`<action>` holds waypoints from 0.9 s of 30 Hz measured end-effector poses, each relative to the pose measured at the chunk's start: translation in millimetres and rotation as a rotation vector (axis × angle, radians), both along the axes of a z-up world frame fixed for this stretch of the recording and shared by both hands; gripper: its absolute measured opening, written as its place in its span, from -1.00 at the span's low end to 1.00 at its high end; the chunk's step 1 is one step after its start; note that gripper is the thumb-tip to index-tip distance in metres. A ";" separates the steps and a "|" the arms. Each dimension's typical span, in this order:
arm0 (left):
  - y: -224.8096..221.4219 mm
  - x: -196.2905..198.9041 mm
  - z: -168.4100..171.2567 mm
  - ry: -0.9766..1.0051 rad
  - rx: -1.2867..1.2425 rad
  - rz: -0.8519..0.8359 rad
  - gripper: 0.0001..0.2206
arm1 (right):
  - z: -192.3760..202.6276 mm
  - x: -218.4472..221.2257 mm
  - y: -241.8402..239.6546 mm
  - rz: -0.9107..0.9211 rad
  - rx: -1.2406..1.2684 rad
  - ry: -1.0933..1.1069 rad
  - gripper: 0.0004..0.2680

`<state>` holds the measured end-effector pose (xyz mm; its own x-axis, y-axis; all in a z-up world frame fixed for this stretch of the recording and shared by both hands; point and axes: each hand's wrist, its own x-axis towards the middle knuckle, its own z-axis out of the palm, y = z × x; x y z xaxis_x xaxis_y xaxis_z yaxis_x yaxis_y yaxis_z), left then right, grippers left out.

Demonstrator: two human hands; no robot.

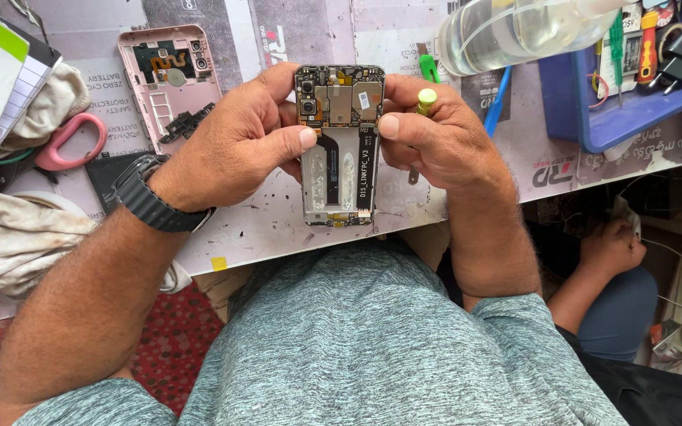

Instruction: The person uses a green precision tool to pry and adjust internal components of a disassembled smartphone. They then cut a strip of double-sided tape with scissors and apply it to the device's battery area, pressing it down to secure the component.

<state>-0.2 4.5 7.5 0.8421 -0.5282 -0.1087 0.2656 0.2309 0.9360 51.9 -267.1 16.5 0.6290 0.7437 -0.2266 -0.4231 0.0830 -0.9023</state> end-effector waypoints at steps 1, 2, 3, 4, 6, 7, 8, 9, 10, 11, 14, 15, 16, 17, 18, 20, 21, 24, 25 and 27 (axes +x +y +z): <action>0.4 -0.2 -0.3 -0.001 -0.003 -0.003 -0.57 | 0.5 0.0 0.2 -0.001 -0.008 -0.006 -0.65; 0.4 -0.6 -0.5 0.011 -0.011 -0.001 -0.58 | 1.2 0.1 0.5 -0.002 -0.015 -0.013 -0.65; 0.2 -0.7 -0.8 0.022 -0.019 0.001 -0.58 | 2.2 0.3 0.8 -0.004 -0.020 -0.003 -0.64; 0.0 -0.7 -1.1 0.033 -0.027 0.003 -0.59 | 3.2 0.4 1.1 -0.005 -0.024 0.006 -0.63; -0.2 -0.9 -1.8 0.043 -0.024 0.008 -0.57 | 4.6 -0.3 1.5 -0.008 -0.032 0.012 -0.62; -0.2 -0.8 -2.1 0.047 -0.023 0.011 -0.57 | 5.1 -0.6 1.6 -0.008 -0.035 0.007 -0.61; -0.2 -0.7 -2.2 0.052 -0.025 0.011 -0.56 | 5.4 -0.5 1.7 -0.009 -0.038 0.003 -0.60; -0.3 -0.8 -2.5 0.057 -0.027 0.011 -0.56 | 5.3 -0.5 1.7 -0.007 -0.036 0.004 -0.60; -0.4 -0.8 -2.7 0.061 -0.029 0.010 -0.56 | 5.1 -0.3 1.5 -0.005 -0.033 0.004 -0.60; -0.3 -0.9 -2.9 0.062 -0.028 0.011 -0.56 | 4.5 -0.3 1.4 -0.003 -0.030 0.006 -0.60; -0.4 -0.7 -3.7 0.062 -0.024 0.010 -0.56 | 2.2 1.4 1.0 0.011 -0.012 -0.008 -0.60; -0.2 -0.6 -3.8 0.061 -0.022 0.009 -0.56 | 2.0 1.3 0.6 0.011 -0.012 -0.006 -0.61; -0.1 -0.7 -3.8 0.060 -0.019 0.008 -0.56 | 1.9 1.1 0.4 0.010 -0.012 -0.005 -0.61; 0.0 -0.8 -3.7 0.058 -0.016 0.010 -0.56 | 2.0 1.3 0.7 0.010 -0.011 -0.004 -0.61; -0.1 -1.0 -3.7 0.056 -0.014 0.011 -0.57 | 2.1 1.1 1.2 0.007 -0.016 -0.009 -0.61; -0.2 -1.0 -3.7 0.049 -0.007 0.011 -0.57 | 2.8 0.6 1.5 -0.001 -0.028 -0.020 -0.61; 0.1 -0.9 -3.9 0.046 -0.003 0.010 -0.57 | 3.2 0.4 1.3 -0.002 -0.032 -0.011 -0.61; 0.8 -0.5 -4.1 0.036 -0.006 0.006 -0.57 | 3.4 0.4 0.9 -0.004 -0.036 0.009 -0.61; 0.8 -0.6 -4.3 0.034 -0.010 0.005 -0.57 | 3.0 0.5 0.8 -0.004 -0.033 0.013 -0.62; 0.6 -0.8 -4.6 0.036 -0.016 0.006 -0.57 | 2.2 1.0 0.2 0.002 -0.027 0.020 -0.63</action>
<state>-1.0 5.1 2.9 0.8412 -0.5248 -0.1306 0.2974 0.2472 0.9222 52.9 -266.9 18.7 0.6230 0.7382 -0.2585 -0.4408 0.0583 -0.8957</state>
